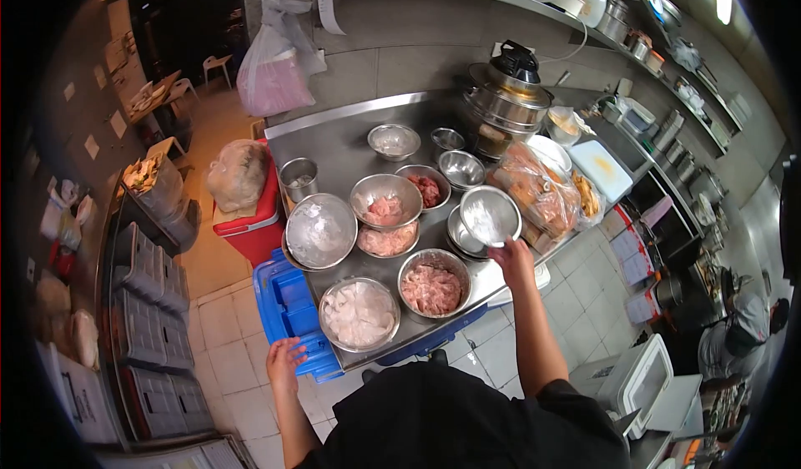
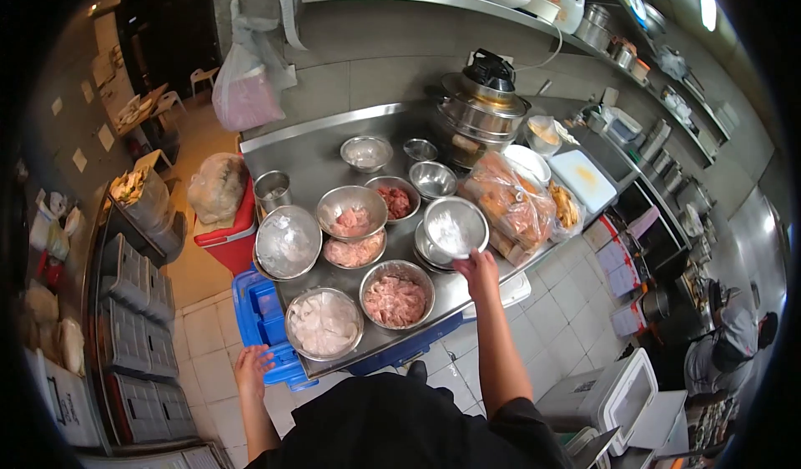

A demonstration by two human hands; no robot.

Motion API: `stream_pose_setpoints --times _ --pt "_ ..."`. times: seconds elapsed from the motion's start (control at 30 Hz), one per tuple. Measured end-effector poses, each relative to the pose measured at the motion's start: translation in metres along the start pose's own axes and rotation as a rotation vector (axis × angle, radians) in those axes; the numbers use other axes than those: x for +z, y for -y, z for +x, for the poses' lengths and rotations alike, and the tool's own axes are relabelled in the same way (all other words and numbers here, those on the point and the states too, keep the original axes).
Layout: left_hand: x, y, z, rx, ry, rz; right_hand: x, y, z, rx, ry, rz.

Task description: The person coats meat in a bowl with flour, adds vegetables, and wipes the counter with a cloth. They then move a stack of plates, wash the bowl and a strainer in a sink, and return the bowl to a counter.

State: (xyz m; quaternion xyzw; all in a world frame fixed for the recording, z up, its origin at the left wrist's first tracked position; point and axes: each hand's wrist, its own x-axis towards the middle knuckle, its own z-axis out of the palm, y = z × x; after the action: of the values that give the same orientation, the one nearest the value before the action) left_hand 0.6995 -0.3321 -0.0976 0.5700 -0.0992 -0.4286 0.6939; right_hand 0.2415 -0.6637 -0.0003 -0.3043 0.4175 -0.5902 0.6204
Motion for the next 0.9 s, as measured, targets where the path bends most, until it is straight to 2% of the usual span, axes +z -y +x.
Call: stream_pose_setpoints --times 0.13,0.2,0.3,0.47,0.6,0.63,0.7,0.73,0.8,0.9 --pt "0.007 0.004 -0.014 0.013 -0.045 0.028 0.02 -0.021 0.121 0.038 0.118 -0.013" --pt "0.016 -0.002 -0.02 0.044 -0.069 0.035 0.04 -0.02 0.151 0.077 0.022 -0.056" --pt "0.029 -0.014 -0.015 0.109 -0.096 0.091 0.051 -0.017 0.161 0.094 0.079 0.031" --pt "0.075 -0.046 0.015 0.272 -0.096 0.33 0.045 -0.006 0.102 0.085 0.228 0.033" --pt "0.128 -0.08 0.063 0.412 -0.124 0.575 0.001 0.008 0.046 0.063 0.224 0.046" --pt "0.143 -0.091 0.075 0.421 -0.154 0.646 -0.015 0.014 0.034 0.064 0.198 0.036" --pt "0.15 -0.089 0.127 0.728 -0.27 0.893 -0.05 0.02 0.009 0.053 0.137 0.014" --pt "0.154 -0.095 0.143 0.725 -0.262 0.899 -0.068 0.02 -0.003 0.043 0.104 0.003" --pt "0.161 -0.105 0.169 0.599 -0.178 1.171 -0.113 0.008 -0.024 0.062 0.032 -0.027" --pt "0.152 -0.106 0.2 0.651 -0.206 1.191 -0.192 -0.041 -0.065 0.168 -0.209 -0.136"
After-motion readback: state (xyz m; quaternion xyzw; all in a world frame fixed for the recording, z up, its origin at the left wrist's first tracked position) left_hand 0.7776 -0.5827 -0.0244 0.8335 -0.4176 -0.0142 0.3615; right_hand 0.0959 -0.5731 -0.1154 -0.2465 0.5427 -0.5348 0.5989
